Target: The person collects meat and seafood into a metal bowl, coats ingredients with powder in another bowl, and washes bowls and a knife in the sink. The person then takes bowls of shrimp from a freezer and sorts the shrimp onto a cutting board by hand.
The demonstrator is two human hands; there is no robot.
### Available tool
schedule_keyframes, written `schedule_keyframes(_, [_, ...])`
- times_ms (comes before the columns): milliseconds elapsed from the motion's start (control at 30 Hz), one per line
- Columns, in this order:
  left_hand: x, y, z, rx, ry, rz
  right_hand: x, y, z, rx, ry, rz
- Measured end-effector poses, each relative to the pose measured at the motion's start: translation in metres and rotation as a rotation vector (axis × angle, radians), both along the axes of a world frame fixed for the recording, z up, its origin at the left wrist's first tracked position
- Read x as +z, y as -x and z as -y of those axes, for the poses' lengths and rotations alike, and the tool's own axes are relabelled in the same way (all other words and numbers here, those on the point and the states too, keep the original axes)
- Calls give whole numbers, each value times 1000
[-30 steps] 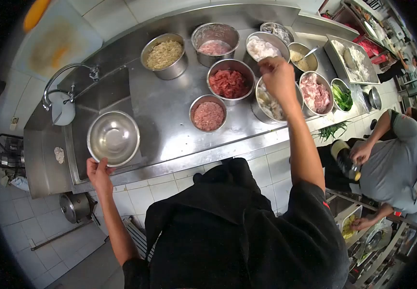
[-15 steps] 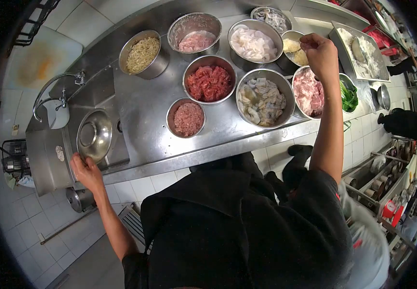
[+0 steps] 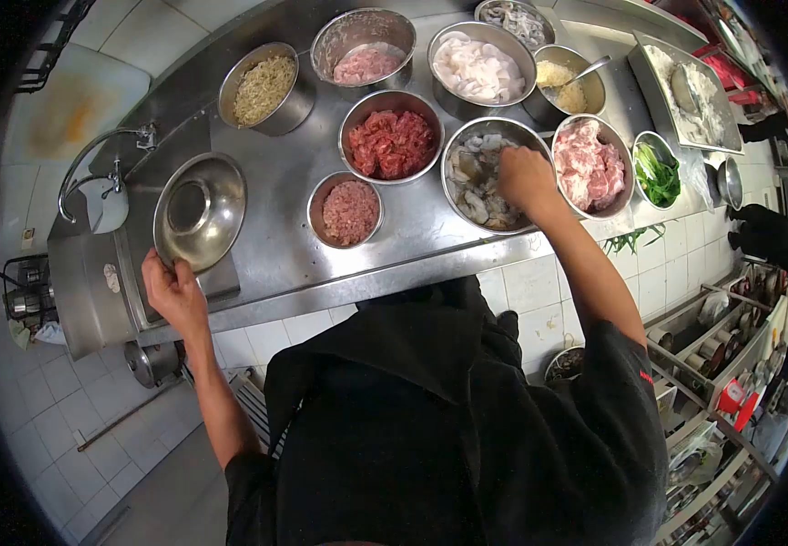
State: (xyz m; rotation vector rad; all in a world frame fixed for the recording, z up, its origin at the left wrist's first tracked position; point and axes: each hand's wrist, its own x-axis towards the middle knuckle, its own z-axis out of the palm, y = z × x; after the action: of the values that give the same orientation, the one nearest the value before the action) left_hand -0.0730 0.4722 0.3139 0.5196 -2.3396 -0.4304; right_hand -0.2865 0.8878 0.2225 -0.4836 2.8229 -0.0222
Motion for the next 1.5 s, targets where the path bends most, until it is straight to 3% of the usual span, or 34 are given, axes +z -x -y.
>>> schedule_keyframes(233, [0,-7,-20,-35,-82,-29,0,-14,3,-48,235,24])
schedule_keyframes(300, [-4,-10,-24,-21,-313,-38,6,-16,4,-15,277,59])
schedule_keyframes(333, [-8,-13,-23,-26,-312,-35,9,-17,5,6,288,47])
schedule_keyframes(400, [-16,-16,-20,-13,-652,-54,13,-19,3,17,305,31])
schedule_keyframes(633, [-12,-19,-29,-107,-920,-6,46,-37,-11,-88,355,49])
schedule_keyframes(700, [-9,-22,-30,-180,-1129,-63,58,-51,-16,-137,510,-100])
schedule_keyframes(867, [-2,-15,-49,-308,-1306,-8,75,-97,-29,-242,613,-340])
schedule_keyframes(1067, [-24,-11,-52,-380,-1495,-11,77,-147,-37,-425,674,-269])
schedule_keyframes(1167, [-40,-13,-35,-242,-1369,-130,62,-167,-59,-438,749,-337])
schedule_keyframes(1200, [-76,-16,-7,-245,-1194,-82,63,-173,-73,-435,761,-341])
schedule_keyframes(1267, [-107,-9,10,-70,-1291,-152,52,-184,-108,-468,847,-411])
schedule_keyframes(1300, [-129,-17,28,-258,-396,253,55,-190,-127,-502,797,-411])
schedule_keyframes(1333, [-105,-17,-1,-234,-116,391,58,-196,-147,-527,768,-456])
schedule_keyframes(1367, [-118,-14,8,-387,-124,317,55,-200,-167,-573,787,-475])
schedule_keyframes(1400, [-126,-6,14,-252,12,543,57,-209,-191,-645,755,-465])
schedule_keyframes(1433, [-139,-7,7,-252,14,429,59,-219,-217,-700,732,-446])
schedule_keyframes(1467, [-208,5,81,-458,424,51,57,-232,-240,-735,726,-473])
schedule_keyframes(1500, [-240,21,113,-583,-137,-30,54,-245,-268,-800,740,-480])
